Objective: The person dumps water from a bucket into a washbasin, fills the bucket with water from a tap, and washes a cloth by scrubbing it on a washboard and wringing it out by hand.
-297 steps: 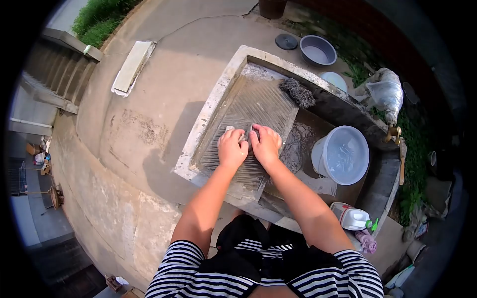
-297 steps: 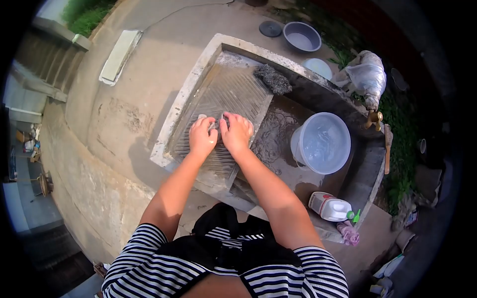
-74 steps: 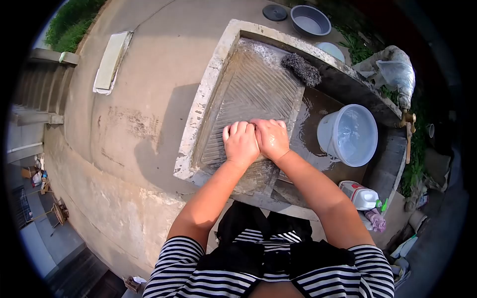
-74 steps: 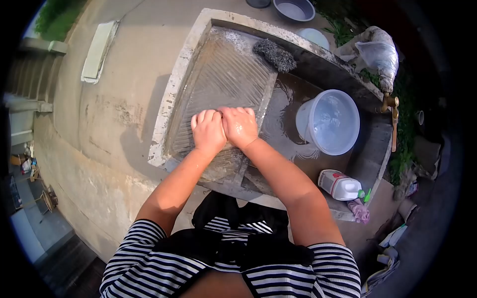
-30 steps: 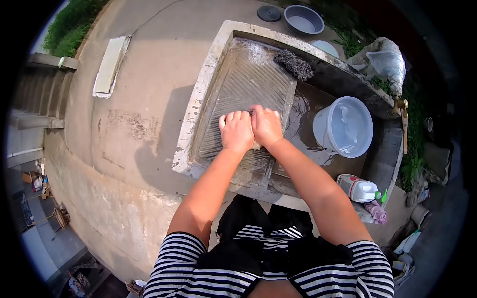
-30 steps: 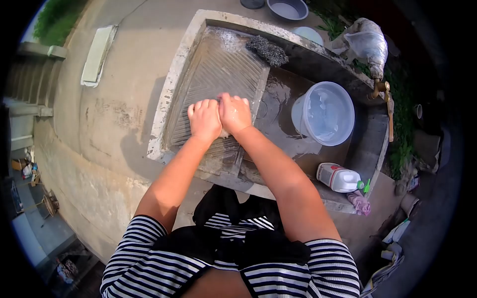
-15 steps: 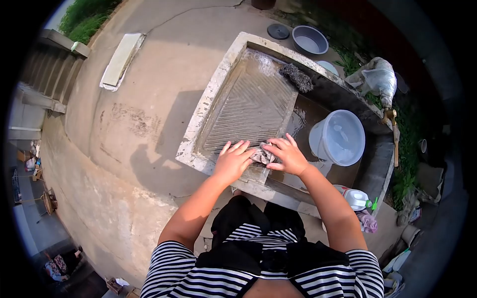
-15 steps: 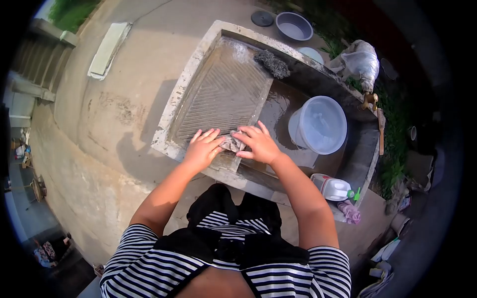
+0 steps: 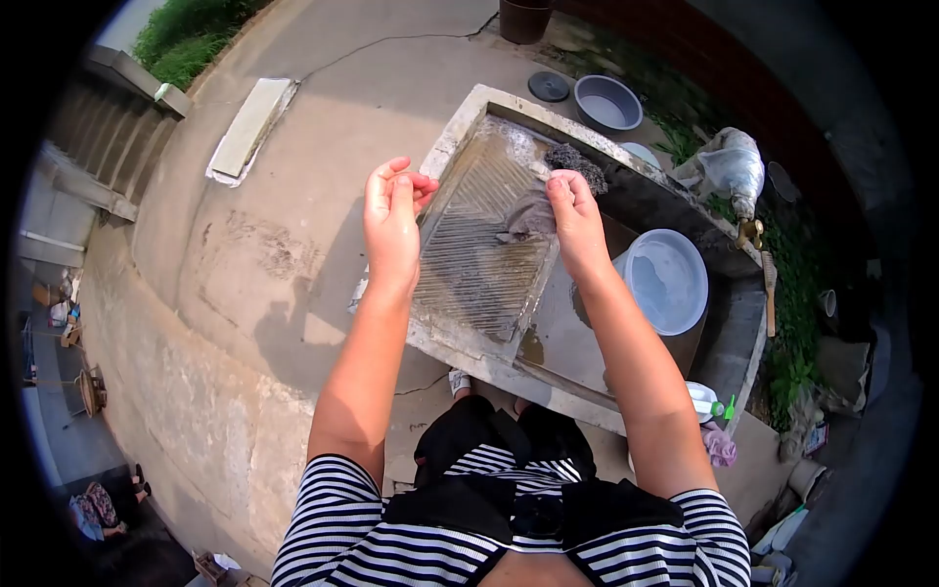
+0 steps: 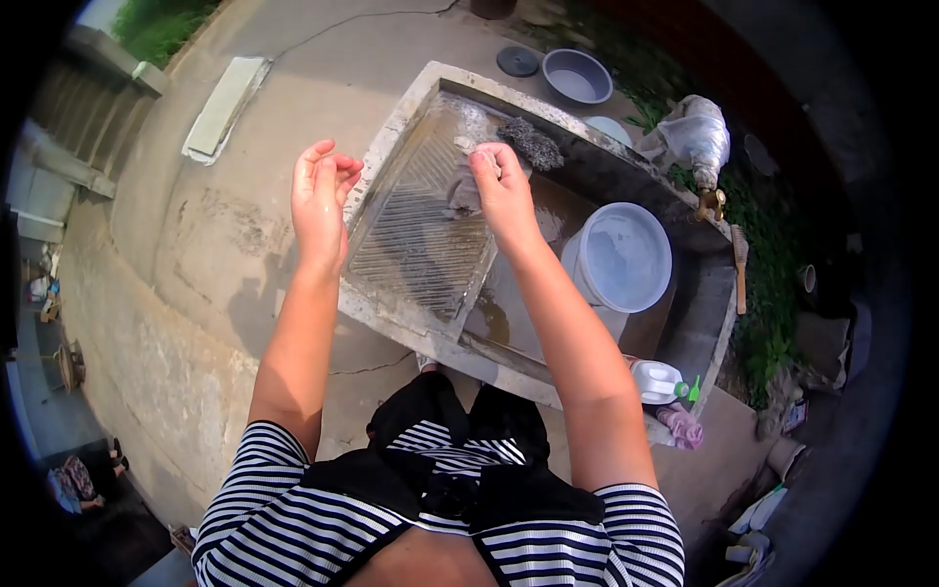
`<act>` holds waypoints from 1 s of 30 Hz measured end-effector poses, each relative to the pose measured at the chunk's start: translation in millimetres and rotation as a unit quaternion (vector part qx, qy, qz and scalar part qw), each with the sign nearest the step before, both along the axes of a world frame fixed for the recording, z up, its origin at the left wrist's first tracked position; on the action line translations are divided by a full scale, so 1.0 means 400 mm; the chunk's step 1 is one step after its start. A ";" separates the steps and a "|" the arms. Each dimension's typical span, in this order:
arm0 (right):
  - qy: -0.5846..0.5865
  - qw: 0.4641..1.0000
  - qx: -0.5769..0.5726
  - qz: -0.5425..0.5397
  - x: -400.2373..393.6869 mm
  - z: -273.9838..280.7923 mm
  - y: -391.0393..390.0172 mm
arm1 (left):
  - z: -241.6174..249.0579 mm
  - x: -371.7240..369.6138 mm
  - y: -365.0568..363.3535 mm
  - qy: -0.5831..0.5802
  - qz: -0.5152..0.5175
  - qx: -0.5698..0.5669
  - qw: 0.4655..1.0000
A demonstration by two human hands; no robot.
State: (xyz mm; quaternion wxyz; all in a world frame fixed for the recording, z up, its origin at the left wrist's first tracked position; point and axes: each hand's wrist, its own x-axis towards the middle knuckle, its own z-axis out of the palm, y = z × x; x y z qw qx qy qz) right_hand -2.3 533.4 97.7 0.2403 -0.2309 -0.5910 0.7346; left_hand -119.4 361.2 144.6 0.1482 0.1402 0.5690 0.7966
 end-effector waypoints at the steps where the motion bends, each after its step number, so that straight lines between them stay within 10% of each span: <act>1: 0.012 0.998 0.057 0.024 -0.002 0.025 -0.023 | 0.009 0.004 0.003 0.002 0.008 0.006 1.000; 3: 0.001 0.946 0.297 0.128 0.002 -0.003 -0.045 | -0.012 0.022 0.001 -0.022 0.003 -0.014 1.000; 6: 0.035 0.924 0.296 0.241 0.055 -0.068 -0.034 | -0.076 0.050 -0.012 -0.055 -0.005 -0.068 0.996; 10: -0.056 0.993 -0.052 -0.087 0.210 -0.154 0.138 | -0.189 0.072 -0.040 -0.046 -0.015 -0.159 0.986; 16: -0.174 0.815 -0.372 -0.407 0.545 -0.506 0.488 | -0.311 0.109 -0.013 0.131 -0.022 -0.322 0.937; 22: -0.185 0.808 -0.308 -0.467 0.606 -0.659 0.543 | -0.351 0.157 0.076 0.309 -0.037 -0.380 0.871; 24: 0.110 0.842 -0.527 0.008 0.582 -0.579 0.517 | -0.367 0.159 0.102 0.338 -0.076 -0.438 0.830; 30: 0.051 0.828 -0.460 0.317 0.202 -0.161 0.241 | -0.389 0.182 0.192 0.401 -0.138 -0.615 0.665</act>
